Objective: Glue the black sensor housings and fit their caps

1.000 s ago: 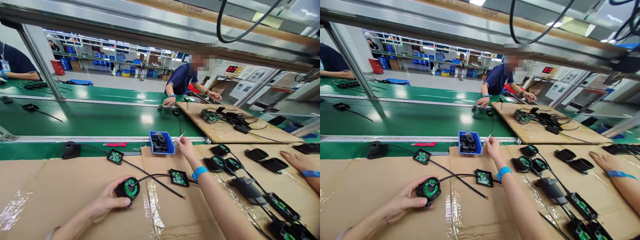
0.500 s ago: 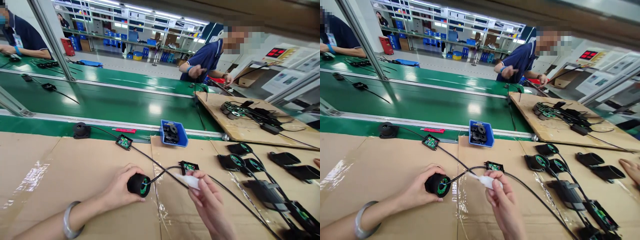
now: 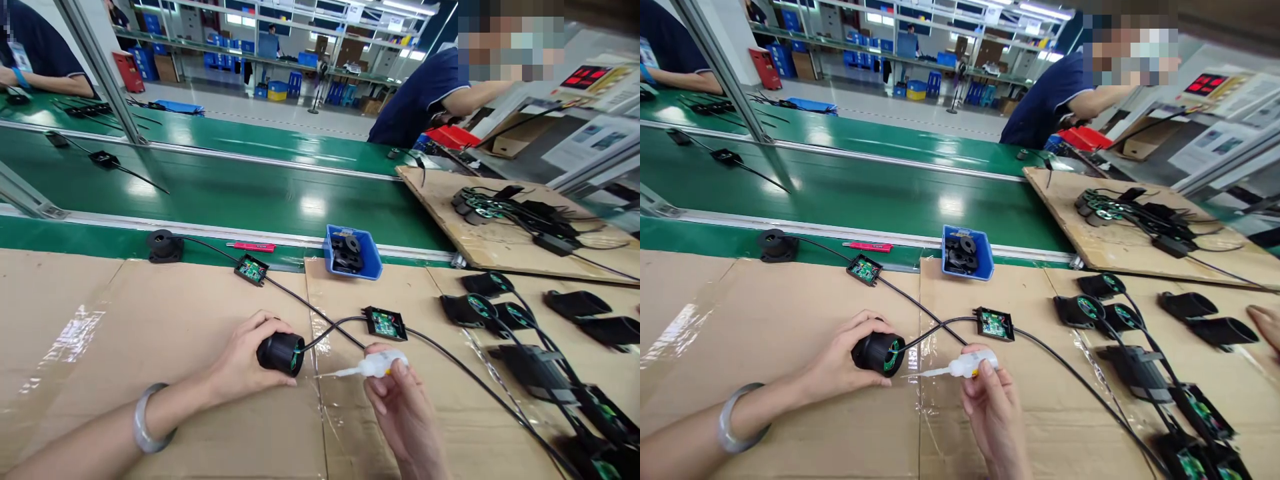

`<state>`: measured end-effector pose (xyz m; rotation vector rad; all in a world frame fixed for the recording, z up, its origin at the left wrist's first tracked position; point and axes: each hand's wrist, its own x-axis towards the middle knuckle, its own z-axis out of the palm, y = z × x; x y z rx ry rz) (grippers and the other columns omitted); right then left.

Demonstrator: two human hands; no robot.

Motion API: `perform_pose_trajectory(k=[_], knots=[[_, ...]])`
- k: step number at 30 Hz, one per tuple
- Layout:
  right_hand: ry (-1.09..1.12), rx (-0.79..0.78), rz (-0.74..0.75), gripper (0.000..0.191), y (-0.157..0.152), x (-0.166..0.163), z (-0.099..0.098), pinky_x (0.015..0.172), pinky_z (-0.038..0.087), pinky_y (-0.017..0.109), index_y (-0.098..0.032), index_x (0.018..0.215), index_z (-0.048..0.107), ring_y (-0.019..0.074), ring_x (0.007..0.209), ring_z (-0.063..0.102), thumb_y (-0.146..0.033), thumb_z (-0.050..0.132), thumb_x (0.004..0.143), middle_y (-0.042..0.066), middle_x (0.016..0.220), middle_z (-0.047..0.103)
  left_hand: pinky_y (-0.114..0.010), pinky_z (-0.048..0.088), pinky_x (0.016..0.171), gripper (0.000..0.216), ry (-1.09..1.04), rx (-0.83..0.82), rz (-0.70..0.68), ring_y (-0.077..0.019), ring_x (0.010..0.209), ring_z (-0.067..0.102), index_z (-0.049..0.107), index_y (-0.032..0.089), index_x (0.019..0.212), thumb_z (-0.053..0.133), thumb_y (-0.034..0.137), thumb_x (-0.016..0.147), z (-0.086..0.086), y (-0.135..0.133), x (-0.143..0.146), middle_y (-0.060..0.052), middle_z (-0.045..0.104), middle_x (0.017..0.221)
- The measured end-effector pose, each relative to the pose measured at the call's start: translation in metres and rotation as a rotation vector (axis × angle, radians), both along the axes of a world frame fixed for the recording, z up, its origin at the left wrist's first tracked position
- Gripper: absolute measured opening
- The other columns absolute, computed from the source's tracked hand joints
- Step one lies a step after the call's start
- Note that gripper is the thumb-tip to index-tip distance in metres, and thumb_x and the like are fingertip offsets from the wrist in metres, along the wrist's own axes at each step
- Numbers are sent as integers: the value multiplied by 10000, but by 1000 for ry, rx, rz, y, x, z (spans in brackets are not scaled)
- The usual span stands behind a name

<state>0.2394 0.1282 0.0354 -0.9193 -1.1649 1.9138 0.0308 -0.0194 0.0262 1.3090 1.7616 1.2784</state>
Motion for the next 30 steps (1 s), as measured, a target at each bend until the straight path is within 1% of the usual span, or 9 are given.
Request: perform_pose_trajectory(k=[2,4,9,13,18,20,23,27,30], knots=[[5,8,3,356,0,-2,2,322,355,125,-211,807,743,59,443,443,-541,835,709,43,733,638,-389,486,954,580,0,2,7,-289,1102,590,684,251,1110,956,333,604,1,0,0,-64,618,1121],[7,23,14,339,0,-5,4,338,403,138,-208,834,739,70,467,498,-514,834,723,65,824,680,-390,488,960,583,7,-2,9,-290,1107,589,685,250,1113,955,341,604,1,0,1,-65,619,1123],[18,165,89,290,2,-8,8,360,447,158,-209,911,715,89,495,517,-479,770,817,54,799,666,-398,490,963,607,47,10,6,-291,1112,588,676,246,1120,963,295,587,0,0,1,-71,612,1128],[-49,289,148,241,2,-8,11,389,470,171,-223,987,677,82,503,515,-427,731,873,36,841,653,-403,501,942,607,85,32,-2,-292,1094,597,670,242,1131,957,289,598,0,-1,1,-79,604,1123],[-186,532,199,174,-1,-7,21,437,504,179,-224,997,644,73,479,559,-390,654,943,17,841,657,-394,510,932,584,111,47,-1,-281,1079,604,669,229,1126,949,283,616,2,-2,1,-79,600,1111],[-257,628,213,160,-4,-6,27,477,530,187,-232,1011,633,86,498,591,-382,636,956,7,803,657,-391,511,933,582,117,47,3,-280,1084,602,670,231,1127,945,264,616,3,-2,1,-75,600,1113],[-335,782,195,170,-8,-6,34,484,534,203,-235,1018,628,114,526,616,-392,636,953,11,769,649,-382,514,936,579,118,38,9,-276,1085,604,672,236,1129,939,241,615,3,-2,2,-69,600,1114],[-384,1030,186,149,-13,-9,42,549,546,240,-250,1024,634,151,645,662,-384,624,958,42,866,670,-387,526,931,554,104,35,19,-275,1067,617,675,243,1121,929,260,629,3,-2,2,-73,595,1113],[-393,1181,180,124,-15,-13,48,599,533,253,-257,1029,628,166,701,658,-361,616,963,38,840,678,-390,527,935,553,111,34,16,-280,1074,617,670,242,1121,929,261,633,3,-2,2,-80,594,1121]])
